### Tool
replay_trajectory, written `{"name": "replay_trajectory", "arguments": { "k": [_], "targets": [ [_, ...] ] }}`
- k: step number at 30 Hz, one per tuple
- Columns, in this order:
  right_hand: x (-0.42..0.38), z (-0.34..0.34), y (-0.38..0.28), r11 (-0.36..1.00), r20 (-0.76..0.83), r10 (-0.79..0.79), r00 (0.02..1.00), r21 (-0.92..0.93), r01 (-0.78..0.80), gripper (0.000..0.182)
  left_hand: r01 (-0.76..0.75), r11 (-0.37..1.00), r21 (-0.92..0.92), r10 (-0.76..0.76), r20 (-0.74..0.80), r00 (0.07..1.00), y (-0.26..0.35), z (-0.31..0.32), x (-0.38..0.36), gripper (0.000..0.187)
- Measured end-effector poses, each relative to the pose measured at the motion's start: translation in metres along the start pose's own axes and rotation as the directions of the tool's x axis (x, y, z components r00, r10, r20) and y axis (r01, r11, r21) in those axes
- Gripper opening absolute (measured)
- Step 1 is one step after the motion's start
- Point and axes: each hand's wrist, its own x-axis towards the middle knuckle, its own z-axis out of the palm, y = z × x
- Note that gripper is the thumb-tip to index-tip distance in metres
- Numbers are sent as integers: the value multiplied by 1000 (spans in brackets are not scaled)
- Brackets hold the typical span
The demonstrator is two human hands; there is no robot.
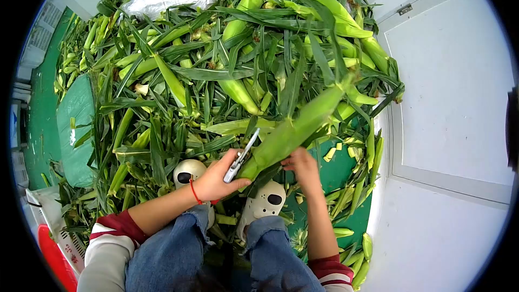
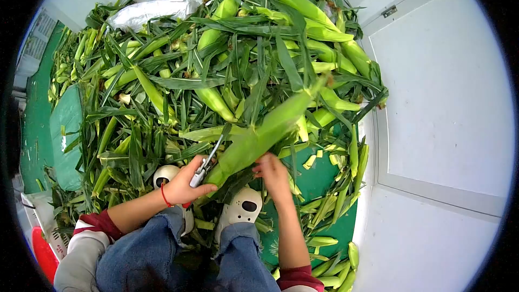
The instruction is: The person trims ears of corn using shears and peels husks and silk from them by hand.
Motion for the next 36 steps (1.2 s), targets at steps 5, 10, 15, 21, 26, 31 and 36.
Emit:
{"name": "replay_trajectory", "arguments": {
  "k": [5,10,15,21,26,31,36],
  "targets": [
    [9,12,-39,570,-328,-70,942,762,308,48,6,994,110,-24,160,987,6,0,5,61],
    [19,14,-40,611,-466,-84,881,674,415,52,95,990,101,-113,191,975,6,5,10,63],
    [9,10,-58,568,-450,-51,892,721,397,54,4,991,133,-26,168,985,6,5,10,62],
    [26,-10,-57,427,-456,1,890,805,412,58,-229,913,338,188,148,971,-5,1,20,61],
    [23,-8,-56,475,-466,-74,882,761,442,56,-261,903,341,224,146,964,-12,10,11,59],
    [20,-26,-74,452,-601,-50,798,699,555,52,-211,863,459,216,43,975,-15,-4,12,64],
    [19,-53,-70,423,-632,-15,775,699,577,47,70,988,138,-69,-12,998,1,-19,14,58]
  ]
}}
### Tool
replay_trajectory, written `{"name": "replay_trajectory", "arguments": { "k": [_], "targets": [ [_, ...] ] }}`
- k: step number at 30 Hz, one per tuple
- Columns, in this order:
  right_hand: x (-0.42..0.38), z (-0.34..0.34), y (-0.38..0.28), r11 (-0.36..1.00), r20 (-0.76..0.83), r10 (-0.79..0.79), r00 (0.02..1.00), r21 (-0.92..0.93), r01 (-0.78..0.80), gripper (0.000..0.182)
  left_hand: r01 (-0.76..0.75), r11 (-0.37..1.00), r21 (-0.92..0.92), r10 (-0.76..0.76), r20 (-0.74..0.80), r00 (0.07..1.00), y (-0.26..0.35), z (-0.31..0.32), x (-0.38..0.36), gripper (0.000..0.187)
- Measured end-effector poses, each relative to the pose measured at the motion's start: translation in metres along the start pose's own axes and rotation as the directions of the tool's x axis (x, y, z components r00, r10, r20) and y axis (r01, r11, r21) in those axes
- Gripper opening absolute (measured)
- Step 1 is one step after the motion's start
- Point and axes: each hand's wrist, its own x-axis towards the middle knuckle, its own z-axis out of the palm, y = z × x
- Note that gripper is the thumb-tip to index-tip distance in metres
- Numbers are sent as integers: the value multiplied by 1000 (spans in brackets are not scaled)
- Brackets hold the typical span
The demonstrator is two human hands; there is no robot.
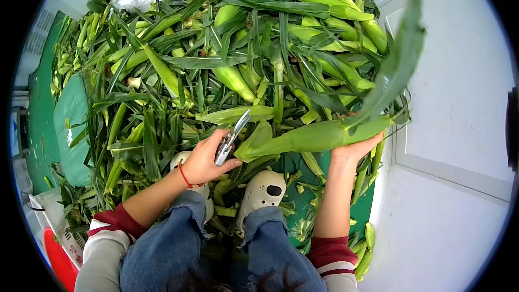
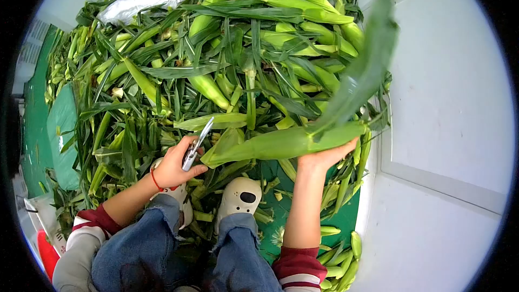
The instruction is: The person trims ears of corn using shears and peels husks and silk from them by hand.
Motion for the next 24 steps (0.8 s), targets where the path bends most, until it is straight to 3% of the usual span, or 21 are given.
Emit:
{"name": "replay_trajectory", "arguments": {
  "k": [1,2,5,6,9,12,13,17,24],
  "targets": [
    [2,-7,-1,1000,28,9,1000,-3,-9,45,25,995,-97,-22,26,999,1,-1,0,56],
    [7,-12,0,999,-13,1,1000,40,-1,44,12,951,-308,3,48,999,-2,2,1,52],
    [-6,-4,0,1000,49,27,998,8,-28,42,127,869,-479,-39,191,981,9,4,4,48],
    [-10,-3,0,998,206,45,978,-53,-34,48,296,792,-533,-132,325,937,21,-1,5,44],
    [-21,9,0,988,91,105,990,104,-114,48,315,757,-572,-160,305,939,13,4,5,44],
    [9,-15,1,940,332,149,932,244,-237,44,419,639,-645,-303,290,908,7,-2,3,43],
    [12,-20,3,959,369,129,920,188,-210,35,446,608,-656,-350,283,893,8,-4,2,43],
    [4,-15,9,949,310,166,936,208,-237,36,392,676,-624,-323,228,919,-15,1,3,43],
    [10,-22,13,951,229,190,955,199,-237,45,505,619,-602,-461,243,854,-20,3,5,47]
  ]
}}
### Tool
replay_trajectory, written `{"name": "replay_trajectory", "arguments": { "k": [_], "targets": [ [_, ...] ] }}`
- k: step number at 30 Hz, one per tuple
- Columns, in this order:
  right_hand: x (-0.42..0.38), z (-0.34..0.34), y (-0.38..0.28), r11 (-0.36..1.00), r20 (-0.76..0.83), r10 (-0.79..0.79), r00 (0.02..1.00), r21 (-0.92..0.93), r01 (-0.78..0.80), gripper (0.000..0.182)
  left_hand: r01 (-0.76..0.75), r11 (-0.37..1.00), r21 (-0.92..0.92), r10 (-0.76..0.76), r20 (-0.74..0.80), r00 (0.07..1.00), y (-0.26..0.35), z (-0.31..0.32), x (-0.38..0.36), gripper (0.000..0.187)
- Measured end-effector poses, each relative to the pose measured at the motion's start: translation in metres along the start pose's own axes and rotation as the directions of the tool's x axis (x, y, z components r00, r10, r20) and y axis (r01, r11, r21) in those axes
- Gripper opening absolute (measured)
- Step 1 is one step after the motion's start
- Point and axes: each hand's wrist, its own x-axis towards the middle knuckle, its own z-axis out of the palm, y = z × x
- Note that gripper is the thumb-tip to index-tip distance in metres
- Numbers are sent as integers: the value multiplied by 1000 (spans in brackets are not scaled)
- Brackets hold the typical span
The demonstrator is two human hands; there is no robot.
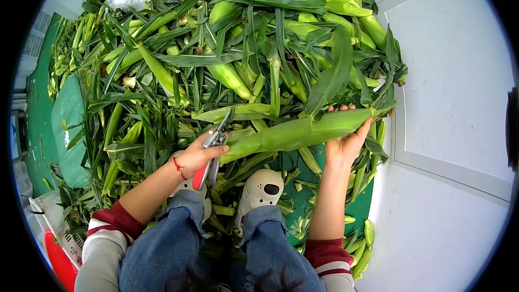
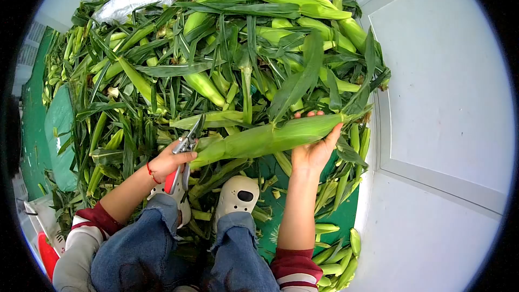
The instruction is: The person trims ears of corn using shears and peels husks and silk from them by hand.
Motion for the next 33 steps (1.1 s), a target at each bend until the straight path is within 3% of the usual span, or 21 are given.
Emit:
{"name": "replay_trajectory", "arguments": {
  "k": [7,8,10,11,12,13,14,17,18,19,21,23,24,27,28,31,33],
  "targets": [
    [-12,23,12,974,-54,-113,992,-202,100,46,127,989,-77,-130,-36,991,-14,1,-5,43],
    [-12,17,13,986,84,-32,996,-158,45,48,110,989,-103,-115,-43,992,-16,-1,-5,43],
    [-24,28,20,987,76,76,994,-147,-64,49,73,986,-152,-83,-56,995,-17,-4,-3,42],
    [-28,33,22,983,73,127,989,-141,-116,50,-56,990,129,71,-114,991,-18,-7,1,44],
    [-29,30,27,984,145,102,984,-161,-78,53,-162,900,405,232,-130,964,-12,-8,5,45],
    [-30,29,30,972,154,76,985,-230,-39,51,-234,724,649,386,-100,917,-5,-9,8,47],
    [-32,29,34,955,165,54,985,-298,-2,49,-161,711,685,352,-148,924,1,-10,9,64],
    [-43,42,48,902,126,-7,992,-428,60,46,-192,12,981,748,119,653,26,0,3,82],
    [-46,48,52,893,112,-26,993,-444,73,45,-270,100,958,731,114,673,39,8,-4,93],
    [-50,52,54,884,94,-43,995,-460,82,44,-364,75,928,788,168,592,61,21,-15,80],
    [-57,59,57,884,116,-46,992,-458,94,33,-604,177,777,821,222,526,91,43,-27,59],
    [-67,71,63,872,109,-36,993,-481,84,28,-709,140,691,876,248,414,122,62,-30,44],
    [-74,79,65,862,157,-32,987,-496,107,25,-736,68,673,917,250,313,135,69,-27,33],
    [-85,84,76,789,244,-120,962,-565,241,24,-645,67,761,856,289,429,156,74,-32,24],
    [-85,88,74,656,306,-119,945,-690,306,23,-630,66,774,883,249,399,157,75,-34,20],
    [-87,93,79,635,373,-115,921,-685,356,23,-564,94,820,889,186,419,158,73,-40,20],
    [-87,90,82,489,450,-169,877,-734,471,24,-491,-9,871,905,216,367,161,74,-44,21]
  ]
}}
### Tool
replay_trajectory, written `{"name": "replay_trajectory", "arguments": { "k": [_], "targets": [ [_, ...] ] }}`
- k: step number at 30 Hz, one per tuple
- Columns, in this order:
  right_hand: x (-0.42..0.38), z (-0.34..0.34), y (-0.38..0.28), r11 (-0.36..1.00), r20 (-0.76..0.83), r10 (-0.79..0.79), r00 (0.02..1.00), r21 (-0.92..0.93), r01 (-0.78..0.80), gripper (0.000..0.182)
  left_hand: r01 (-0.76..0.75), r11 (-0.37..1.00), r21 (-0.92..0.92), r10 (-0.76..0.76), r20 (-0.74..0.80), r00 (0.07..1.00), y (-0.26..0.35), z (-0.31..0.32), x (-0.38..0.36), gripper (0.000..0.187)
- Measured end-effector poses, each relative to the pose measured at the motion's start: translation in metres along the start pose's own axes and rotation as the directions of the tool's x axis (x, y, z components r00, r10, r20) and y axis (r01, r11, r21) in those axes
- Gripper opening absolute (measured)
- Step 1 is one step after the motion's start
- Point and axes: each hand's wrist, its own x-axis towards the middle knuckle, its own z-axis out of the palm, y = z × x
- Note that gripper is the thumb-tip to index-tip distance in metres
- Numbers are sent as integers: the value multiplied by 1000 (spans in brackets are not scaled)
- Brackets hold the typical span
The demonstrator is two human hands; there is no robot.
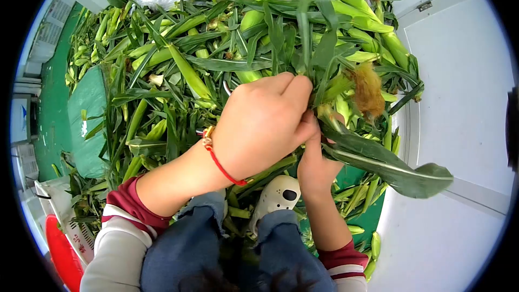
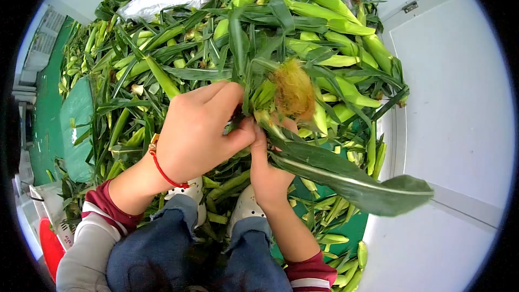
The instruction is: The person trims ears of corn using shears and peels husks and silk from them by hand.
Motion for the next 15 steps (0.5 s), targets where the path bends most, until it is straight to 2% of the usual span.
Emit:
{"name": "replay_trajectory", "arguments": {
  "k": [2,5,8,9,10,11,12,13,15],
  "targets": [
    [0,1,9,979,9,-90,996,-183,90,24,-27,997,72,28,-27,999,1,-2,3,22],
    [-1,13,-1,996,-66,79,995,57,-76,25,45,999,30,-43,-54,998,-4,2,3,21],
    [3,18,4,961,-89,183,979,227,-159,23,226,960,-162,-231,-9,973,-16,3,3,17],
    [5,19,4,941,-74,206,976,287,-177,23,336,910,-244,-332,59,941,-20,3,4,15],
    [7,18,5,918,-57,230,971,344,-198,23,403,812,-423,-394,113,912,-29,9,2,14],
    [9,16,13,919,-49,246,968,328,-217,24,457,673,-581,-443,178,879,-40,20,-2,13],
    [10,18,14,880,-36,277,960,410,-239,25,494,500,-711,-477,249,843,-42,24,-2,12],
    [12,19,14,834,-22,308,951,487,-259,26,534,327,-780,-488,344,802,-42,26,-3,10],
    [13,20,16,765,4,335,942,583,-274,28,536,147,-831,-488,411,770,-43,30,-5,8]
  ]
}}
